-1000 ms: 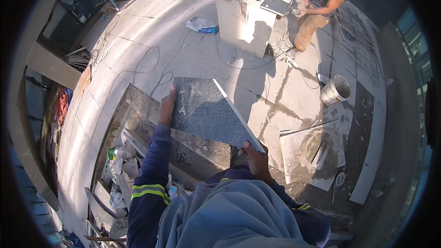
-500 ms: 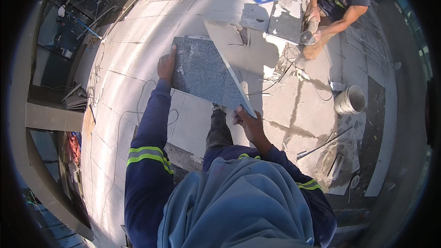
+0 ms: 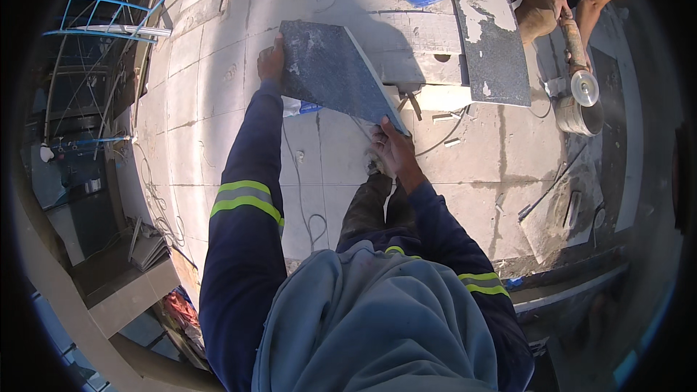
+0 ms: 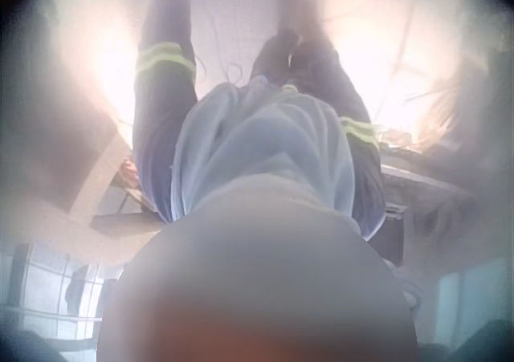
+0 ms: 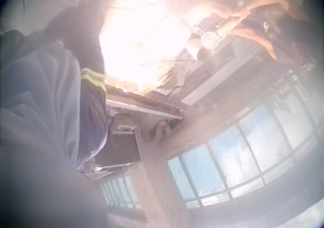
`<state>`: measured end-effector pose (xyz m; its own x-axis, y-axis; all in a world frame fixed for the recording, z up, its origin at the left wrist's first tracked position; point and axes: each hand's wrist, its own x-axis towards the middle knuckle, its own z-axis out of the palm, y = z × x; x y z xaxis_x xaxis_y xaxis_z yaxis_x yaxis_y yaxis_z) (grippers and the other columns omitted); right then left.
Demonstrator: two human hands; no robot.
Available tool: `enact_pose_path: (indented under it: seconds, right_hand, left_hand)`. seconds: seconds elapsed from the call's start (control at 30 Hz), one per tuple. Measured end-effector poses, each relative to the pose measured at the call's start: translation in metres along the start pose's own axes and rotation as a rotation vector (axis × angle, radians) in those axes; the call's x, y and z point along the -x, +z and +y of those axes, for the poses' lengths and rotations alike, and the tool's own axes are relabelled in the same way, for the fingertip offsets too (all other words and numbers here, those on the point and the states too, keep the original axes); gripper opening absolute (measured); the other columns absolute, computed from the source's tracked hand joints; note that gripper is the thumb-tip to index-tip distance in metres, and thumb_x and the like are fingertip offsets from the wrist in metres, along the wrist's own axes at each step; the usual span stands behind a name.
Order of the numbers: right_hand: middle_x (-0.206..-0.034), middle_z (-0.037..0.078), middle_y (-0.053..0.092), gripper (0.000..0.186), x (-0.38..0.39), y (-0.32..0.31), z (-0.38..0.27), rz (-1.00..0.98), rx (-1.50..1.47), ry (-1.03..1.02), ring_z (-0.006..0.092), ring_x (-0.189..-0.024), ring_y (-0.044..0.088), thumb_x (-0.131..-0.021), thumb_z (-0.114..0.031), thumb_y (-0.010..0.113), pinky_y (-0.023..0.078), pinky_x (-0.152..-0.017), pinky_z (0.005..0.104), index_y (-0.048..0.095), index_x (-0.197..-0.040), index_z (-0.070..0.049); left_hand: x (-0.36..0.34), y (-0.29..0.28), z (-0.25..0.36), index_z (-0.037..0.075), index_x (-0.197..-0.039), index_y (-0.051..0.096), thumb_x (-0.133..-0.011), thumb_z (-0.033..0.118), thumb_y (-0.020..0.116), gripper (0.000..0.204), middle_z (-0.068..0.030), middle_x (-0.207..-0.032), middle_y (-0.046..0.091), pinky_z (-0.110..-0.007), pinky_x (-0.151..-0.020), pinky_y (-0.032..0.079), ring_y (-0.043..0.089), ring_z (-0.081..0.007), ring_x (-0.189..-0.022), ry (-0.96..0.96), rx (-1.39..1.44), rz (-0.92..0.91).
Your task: The person handles a large dark stone tile, repeatedly dry-fits it into a curved metal frame, and uses an angle grinder to cut the tile. The person then places the cut tile into the frame and adjusts its position.
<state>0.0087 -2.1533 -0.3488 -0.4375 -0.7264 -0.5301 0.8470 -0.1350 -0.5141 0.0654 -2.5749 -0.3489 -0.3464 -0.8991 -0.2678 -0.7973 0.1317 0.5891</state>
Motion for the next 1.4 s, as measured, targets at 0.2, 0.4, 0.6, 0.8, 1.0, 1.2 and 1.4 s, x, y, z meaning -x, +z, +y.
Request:
enact_pose_path:
  seconds: [0.2,0.4,0.6,0.8,1.0,1.2,1.4]
  right_hand:
    - [-0.092,0.002,0.072,0.025,-0.152,0.025,-0.027,0.156,-0.147,-0.005,0.0126,-0.08,0.067,-0.098,-0.039,0.075,0.055,-0.076,0.0339,0.067,-0.103,-0.015]
    - [-0.092,0.002,0.072,0.025,-0.242,0.024,-0.051,0.272,-0.257,0.057,0.0125,-0.078,0.066,-0.097,-0.038,0.076,0.055,-0.074,0.0341,0.066,-0.102,-0.015]
    - [-0.088,0.008,0.073,0.035,-0.245,0.044,-0.093,0.097,0.17,0.218,0.0154,-0.077,0.067,-0.1,-0.036,0.068,0.055,-0.071,0.0325,0.067,-0.112,-0.003]
    - [-0.095,0.021,0.074,0.027,-0.262,0.114,-0.136,0.388,1.315,-0.377,0.0386,-0.09,0.071,-0.095,-0.017,0.063,0.054,-0.082,0.0478,0.067,-0.117,-0.002]
    - [-0.107,0.02,0.074,0.029,-0.374,0.063,-0.177,0.142,1.557,-0.459,0.0391,-0.103,0.07,-0.091,-0.017,0.063,0.054,-0.088,0.0457,0.072,-0.114,-0.002]
    - [-0.125,0.026,0.07,0.044,-0.292,0.08,-0.195,0.332,1.062,-0.48,0.0357,-0.109,0.07,-0.089,-0.011,0.056,0.054,-0.092,0.0414,0.066,-0.129,0.002]
    - [-0.077,0.007,0.069,0.03,-0.024,0.031,-0.257,-0.25,1.33,-0.117,0.0133,-0.068,0.063,-0.099,-0.027,0.06,0.05,-0.066,0.0308,0.075,-0.113,-0.005]
  left_hand:
    - [-0.159,0.066,0.042,-0.002,-0.134,0.066,-0.091,0.083,0.041,0.098,-0.029,-0.143,0.057,-0.049,-0.114,0.038,0.052,-0.0416,-0.136,-0.023,0.01,0.018]
    - [-0.248,0.117,0.07,-0.005,-0.124,0.07,-0.091,0.082,0.043,0.097,-0.0289,-0.129,0.066,-0.051,-0.11,0.041,0.058,-0.0428,-0.128,-0.052,-0.124,-0.022]
    - [-0.269,0.134,0.096,-0.001,-0.121,0.073,-0.095,0.08,0.036,0.092,-0.0276,-0.133,0.064,-0.052,-0.111,0.04,0.057,-0.0445,-0.128,0.146,-0.219,-0.104]
    - [-0.278,0.094,0.089,0.002,-0.125,0.07,-0.095,0.078,0.038,0.088,-0.0252,-0.131,0.066,-0.052,-0.109,0.041,0.058,-0.0439,-0.127,0.105,-0.322,-0.113]
    - [-0.263,0.064,0.051,-0.003,-0.091,0.069,-0.096,0.073,0.047,0.08,-0.0235,-0.095,0.069,-0.05,-0.091,0.047,0.065,-0.0396,-0.098,0.164,-0.103,-0.028]
    - [-0.193,0.029,0.069,-0.007,-0.084,0.062,-0.099,0.061,0.054,0.069,-0.0248,-0.093,0.063,-0.051,-0.088,0.045,0.06,-0.0389,-0.09,0.182,-0.025,0.092]
    - [-0.095,-0.037,0.089,-0.007,-0.08,0.062,-0.102,0.048,0.058,0.06,-0.0208,-0.084,0.059,-0.051,-0.081,0.044,0.056,-0.0364,-0.082,0.236,0.243,0.346]
